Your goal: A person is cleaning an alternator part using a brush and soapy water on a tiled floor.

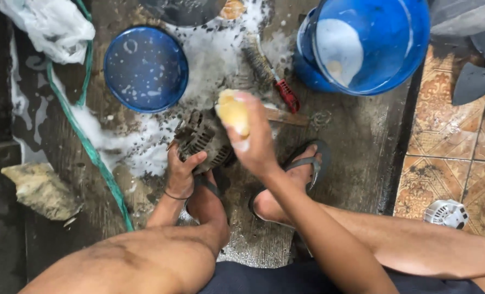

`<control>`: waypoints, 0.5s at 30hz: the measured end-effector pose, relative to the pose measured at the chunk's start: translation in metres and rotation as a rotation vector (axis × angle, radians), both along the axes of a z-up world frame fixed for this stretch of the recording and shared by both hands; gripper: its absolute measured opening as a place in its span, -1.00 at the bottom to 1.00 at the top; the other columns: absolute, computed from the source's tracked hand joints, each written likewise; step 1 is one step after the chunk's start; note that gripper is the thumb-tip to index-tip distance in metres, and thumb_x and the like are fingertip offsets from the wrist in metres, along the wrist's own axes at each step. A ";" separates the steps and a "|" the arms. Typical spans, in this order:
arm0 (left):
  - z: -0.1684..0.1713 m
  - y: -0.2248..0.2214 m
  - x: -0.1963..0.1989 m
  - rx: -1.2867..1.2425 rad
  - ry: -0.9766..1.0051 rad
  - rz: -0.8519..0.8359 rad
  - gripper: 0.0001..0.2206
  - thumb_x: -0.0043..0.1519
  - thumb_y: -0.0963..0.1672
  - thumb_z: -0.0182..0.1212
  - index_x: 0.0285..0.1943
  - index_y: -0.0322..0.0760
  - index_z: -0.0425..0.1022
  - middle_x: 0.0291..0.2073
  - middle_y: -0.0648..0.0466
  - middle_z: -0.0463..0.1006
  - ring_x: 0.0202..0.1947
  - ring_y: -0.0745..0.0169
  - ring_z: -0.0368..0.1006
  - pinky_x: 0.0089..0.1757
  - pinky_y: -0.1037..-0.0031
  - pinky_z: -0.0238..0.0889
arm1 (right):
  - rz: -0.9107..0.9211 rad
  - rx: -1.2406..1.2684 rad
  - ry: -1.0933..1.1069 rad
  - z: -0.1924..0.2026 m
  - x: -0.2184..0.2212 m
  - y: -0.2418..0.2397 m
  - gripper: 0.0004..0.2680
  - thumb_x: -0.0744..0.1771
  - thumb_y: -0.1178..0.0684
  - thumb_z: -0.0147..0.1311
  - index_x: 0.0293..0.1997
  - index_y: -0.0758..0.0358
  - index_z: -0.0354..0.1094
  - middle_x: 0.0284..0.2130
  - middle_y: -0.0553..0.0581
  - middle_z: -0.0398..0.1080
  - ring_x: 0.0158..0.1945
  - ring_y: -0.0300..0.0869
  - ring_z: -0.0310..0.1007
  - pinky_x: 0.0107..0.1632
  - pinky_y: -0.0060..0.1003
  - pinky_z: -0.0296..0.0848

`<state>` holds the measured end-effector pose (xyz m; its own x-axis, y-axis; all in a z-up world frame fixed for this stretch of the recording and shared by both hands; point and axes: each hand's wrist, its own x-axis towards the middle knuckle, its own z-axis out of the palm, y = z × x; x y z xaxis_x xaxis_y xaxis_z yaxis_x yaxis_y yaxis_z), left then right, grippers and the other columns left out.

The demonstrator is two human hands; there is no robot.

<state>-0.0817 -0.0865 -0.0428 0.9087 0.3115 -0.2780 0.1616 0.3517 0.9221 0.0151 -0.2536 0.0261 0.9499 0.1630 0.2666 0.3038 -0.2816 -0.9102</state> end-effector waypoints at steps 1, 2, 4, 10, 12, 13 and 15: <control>-0.002 -0.001 -0.001 0.016 0.003 0.006 -0.45 0.09 -0.13 0.46 0.23 -0.54 0.40 0.00 -0.23 0.59 0.04 -0.05 0.53 0.07 0.17 0.44 | 0.015 -0.045 -0.070 -0.006 -0.005 0.007 -0.61 0.36 -0.05 0.03 0.29 0.37 0.18 0.07 0.45 0.34 0.14 0.36 0.39 0.20 0.14 0.37; -0.004 -0.001 -0.002 0.031 0.006 0.011 -0.46 0.08 -0.16 0.46 0.23 -0.52 0.39 0.00 -0.18 0.59 0.06 0.00 0.52 0.06 0.23 0.45 | 0.029 -0.090 -0.140 -0.012 -0.011 0.014 -0.54 0.42 -0.29 -0.15 0.24 0.38 0.26 0.12 0.42 0.33 0.21 0.35 0.33 0.31 0.19 0.27; -0.012 0.001 -0.004 0.057 0.011 0.028 -0.44 0.08 -0.15 0.48 0.23 -0.54 0.39 -0.01 -0.21 0.58 0.04 0.00 0.52 0.05 0.23 0.45 | 0.035 -0.087 -0.138 -0.030 -0.022 0.016 -0.62 0.40 -0.15 -0.07 0.24 0.39 0.27 0.11 0.40 0.35 0.20 0.35 0.34 0.28 0.22 0.28; 0.001 -0.004 -0.001 -0.036 0.052 0.098 -0.44 0.05 -0.14 0.48 0.24 -0.45 0.41 -0.03 -0.11 0.61 -0.01 0.11 0.55 0.01 0.32 0.47 | 0.179 -0.095 -0.080 -0.017 -0.052 -0.005 -0.68 0.37 0.02 0.01 0.21 0.43 0.31 0.05 0.39 0.40 0.13 0.31 0.39 0.20 0.20 0.34; 0.005 -0.003 0.000 -0.036 0.050 0.097 -0.44 0.05 -0.13 0.49 0.23 -0.44 0.43 -0.03 -0.10 0.62 0.01 0.13 0.54 0.01 0.33 0.46 | 0.254 -0.049 -0.043 -0.017 -0.047 -0.016 -0.65 0.39 -0.07 0.00 0.21 0.40 0.33 0.05 0.35 0.43 0.12 0.25 0.43 0.20 0.14 0.38; 0.004 -0.005 -0.001 -0.063 0.032 0.103 -0.45 0.08 -0.12 0.46 0.25 -0.43 0.41 0.02 -0.13 0.60 0.04 0.06 0.53 0.04 0.28 0.46 | 0.232 -0.015 -0.019 -0.018 -0.041 -0.022 -0.65 0.36 -0.08 0.04 0.19 0.38 0.34 0.04 0.35 0.44 0.12 0.27 0.44 0.16 0.15 0.40; 0.005 -0.007 -0.003 -0.093 0.021 0.111 -0.45 0.12 -0.11 0.44 0.27 -0.42 0.39 0.06 -0.15 0.57 0.07 -0.01 0.53 0.06 0.24 0.46 | 0.210 0.017 0.010 -0.017 -0.023 -0.027 -0.65 0.34 -0.08 0.07 0.17 0.36 0.35 0.03 0.35 0.44 0.13 0.29 0.45 0.13 0.16 0.41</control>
<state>-0.0848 -0.0937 -0.0383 0.8637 0.3817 -0.3291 0.1358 0.4527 0.8813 -0.0082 -0.2802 0.0090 0.8981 0.3536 0.2615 0.3448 -0.1972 -0.9177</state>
